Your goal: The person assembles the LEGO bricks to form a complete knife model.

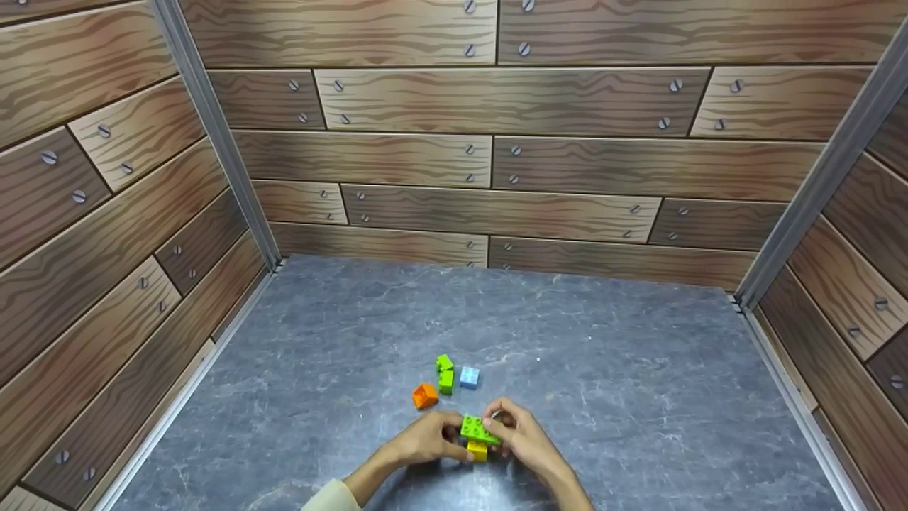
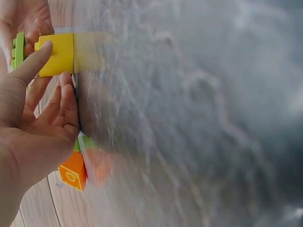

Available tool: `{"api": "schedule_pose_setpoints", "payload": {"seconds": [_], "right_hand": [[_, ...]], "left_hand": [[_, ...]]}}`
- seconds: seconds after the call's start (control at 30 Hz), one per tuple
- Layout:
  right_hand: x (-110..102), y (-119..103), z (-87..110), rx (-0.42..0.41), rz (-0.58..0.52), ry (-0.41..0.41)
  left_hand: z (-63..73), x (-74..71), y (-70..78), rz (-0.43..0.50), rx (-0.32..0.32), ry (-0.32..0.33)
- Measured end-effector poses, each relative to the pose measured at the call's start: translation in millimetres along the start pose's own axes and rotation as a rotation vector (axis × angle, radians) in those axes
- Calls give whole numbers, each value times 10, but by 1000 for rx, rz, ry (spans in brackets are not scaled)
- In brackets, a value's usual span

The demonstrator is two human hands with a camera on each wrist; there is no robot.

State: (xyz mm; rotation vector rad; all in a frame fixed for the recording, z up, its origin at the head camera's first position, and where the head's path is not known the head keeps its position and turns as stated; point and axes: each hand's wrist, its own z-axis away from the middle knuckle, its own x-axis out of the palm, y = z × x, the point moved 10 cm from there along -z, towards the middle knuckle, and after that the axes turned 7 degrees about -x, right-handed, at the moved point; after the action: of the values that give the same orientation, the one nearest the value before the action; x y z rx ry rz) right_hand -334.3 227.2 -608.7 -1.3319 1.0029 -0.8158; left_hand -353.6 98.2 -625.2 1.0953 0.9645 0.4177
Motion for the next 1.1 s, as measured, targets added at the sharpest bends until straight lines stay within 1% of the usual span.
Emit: {"api": "schedule_pose_setpoints", "payload": {"seconds": [0.17,0.3,0.4,0.53,0.7,0.9,1.1], "right_hand": [[14,-1,-18,-12,29,-11],[26,50,-9,33,20,-19],[27,82,6,53,19,-15],[19,78,4,33,42,-6],[22,88,2,19,78,-17],[22,96,-1,20,103,-30],[0,60,-21,-5,123,-23]], "left_hand": [[-5,-4,-3,27,-5,-1],[12,8,-48,42,-35,-7],[27,16,-72,46,-49,-11],[26,12,-64,56,-45,-11],[32,24,-68,61,-63,-18],[40,25,-47,56,-51,-20],[21,8,-28,49,-49,-23]]}}
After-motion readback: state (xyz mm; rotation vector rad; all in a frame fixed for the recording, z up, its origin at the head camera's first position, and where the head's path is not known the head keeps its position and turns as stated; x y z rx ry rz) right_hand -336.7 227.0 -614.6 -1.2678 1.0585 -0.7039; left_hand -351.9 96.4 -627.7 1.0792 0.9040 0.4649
